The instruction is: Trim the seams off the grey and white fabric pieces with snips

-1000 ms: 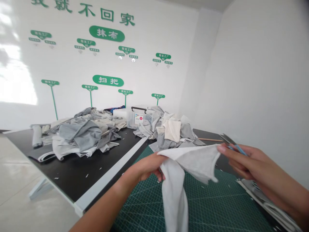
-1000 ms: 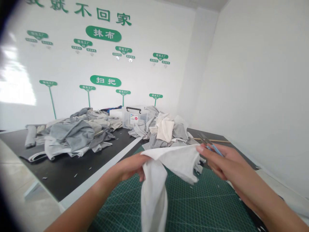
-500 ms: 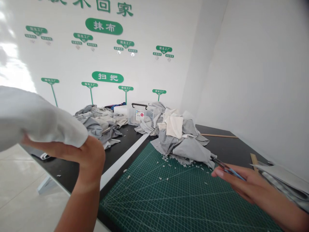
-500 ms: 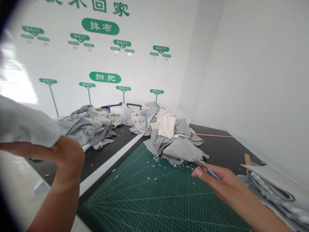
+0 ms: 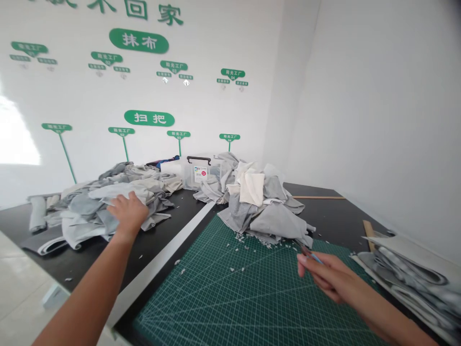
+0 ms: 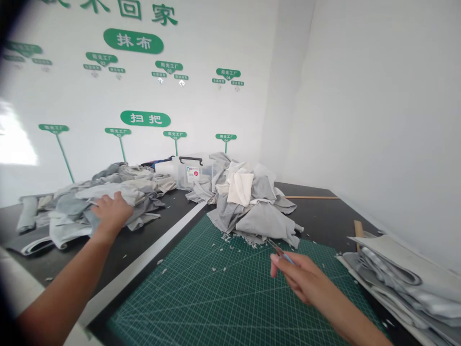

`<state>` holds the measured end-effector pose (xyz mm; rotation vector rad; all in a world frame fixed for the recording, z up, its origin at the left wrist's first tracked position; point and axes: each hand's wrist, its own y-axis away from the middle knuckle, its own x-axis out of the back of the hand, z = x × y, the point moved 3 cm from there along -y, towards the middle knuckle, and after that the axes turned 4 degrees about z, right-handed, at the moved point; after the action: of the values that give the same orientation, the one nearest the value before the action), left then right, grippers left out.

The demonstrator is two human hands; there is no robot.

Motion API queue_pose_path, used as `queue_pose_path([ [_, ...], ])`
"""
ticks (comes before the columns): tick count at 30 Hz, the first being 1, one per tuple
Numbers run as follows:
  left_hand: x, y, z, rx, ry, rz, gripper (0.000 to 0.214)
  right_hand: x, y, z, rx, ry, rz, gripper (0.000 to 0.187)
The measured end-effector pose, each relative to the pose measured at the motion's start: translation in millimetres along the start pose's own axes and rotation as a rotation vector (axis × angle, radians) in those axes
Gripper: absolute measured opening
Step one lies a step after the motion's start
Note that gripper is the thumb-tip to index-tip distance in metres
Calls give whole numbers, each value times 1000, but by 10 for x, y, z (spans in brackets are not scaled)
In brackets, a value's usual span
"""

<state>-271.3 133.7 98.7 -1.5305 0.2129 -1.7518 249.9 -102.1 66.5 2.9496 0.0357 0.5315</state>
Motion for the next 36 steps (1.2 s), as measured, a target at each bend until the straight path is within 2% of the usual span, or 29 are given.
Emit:
queue_pose_path([
  [2, -168, 248, 168, -8, 27, 40, 47, -34, -85, 99, -34, -61, 5, 52],
  [4, -264, 551, 495, -148, 147, -65, 41, -65, -171, 178, -61, -88, 50, 54],
  [5, -265, 728, 711, -267, 234, -133, 37, -81, -212, 209, -65, -88, 75, 56],
  [7, -152, 1129, 1196, -545, 430, -216, 31, -108, -286, 269, -61, -64, 113, 58],
  [9, 63, 1554, 1687, -802, 613, -245, 31, -123, -352, 348, -51, -34, 130, 59],
  [12, 359, 2111, 2365, -1083, 767, -211, 45, -94, -438, 521, -25, 25, 148, 58],
  [14, 408, 2378, 2779, -1240, 747, -145, 61, -43, -484, 665, 9, 84, 165, 56],
  [15, 373, 2469, 2972, -1282, 702, -110, 68, -12, -501, 741, 27, 114, 174, 55],
  [17, 205, 2597, 3326, -1347, 577, -89, 80, 53, -526, 896, 47, 157, 184, 54],
  [19, -5, 2672, 3614, -1375, 449, -93, 81, 115, -539, 1039, 48, 171, 196, 53],
  [22, -207, 2732, 3902, -1340, 337, -62, 77, 184, -547, 1202, 16, 149, 215, 50],
  [25, -262, 2769, 4086, -1252, 266, -49, 74, 215, -540, 1279, -16, 130, 216, 49],
  [30, -354, 2872, 4358, -1184, 209, -88, 57, 214, -459, 1188, 55, 176, 223, 50],
  [33, -424, 2908, 4445, -1138, 170, -63, 47, 184, -381, 1078, 112, 220, 223, 49],
  [36, -431, 2891, 4423, -1178, 171, -44, 44, 143, -326, 1019, 131, 313, 240, 49],
])
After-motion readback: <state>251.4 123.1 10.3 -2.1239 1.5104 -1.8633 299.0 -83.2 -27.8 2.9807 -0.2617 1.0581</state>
